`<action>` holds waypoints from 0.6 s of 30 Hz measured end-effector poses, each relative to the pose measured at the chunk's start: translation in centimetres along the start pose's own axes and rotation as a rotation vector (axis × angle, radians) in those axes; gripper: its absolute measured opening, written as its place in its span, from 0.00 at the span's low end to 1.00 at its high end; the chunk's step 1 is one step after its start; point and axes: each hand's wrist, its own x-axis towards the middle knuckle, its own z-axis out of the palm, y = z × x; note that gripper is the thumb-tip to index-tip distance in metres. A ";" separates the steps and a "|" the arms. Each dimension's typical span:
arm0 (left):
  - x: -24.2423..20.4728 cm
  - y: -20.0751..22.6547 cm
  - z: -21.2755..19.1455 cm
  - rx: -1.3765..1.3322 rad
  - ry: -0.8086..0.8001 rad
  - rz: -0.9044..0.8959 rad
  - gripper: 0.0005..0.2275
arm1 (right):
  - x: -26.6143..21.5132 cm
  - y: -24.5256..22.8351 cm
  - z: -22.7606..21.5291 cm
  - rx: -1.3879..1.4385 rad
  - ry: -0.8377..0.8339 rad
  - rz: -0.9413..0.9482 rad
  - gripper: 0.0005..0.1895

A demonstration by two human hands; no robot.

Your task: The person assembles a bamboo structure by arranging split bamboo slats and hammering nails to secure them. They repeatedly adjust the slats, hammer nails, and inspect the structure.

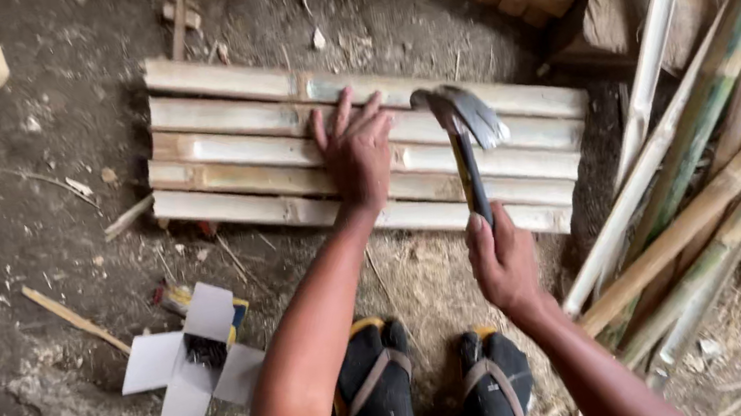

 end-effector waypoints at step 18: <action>-1.9 -1.9 -1.1 0.245 -0.191 0.109 0.22 | 2.5 -1.0 0.4 0.043 -0.056 -0.200 0.21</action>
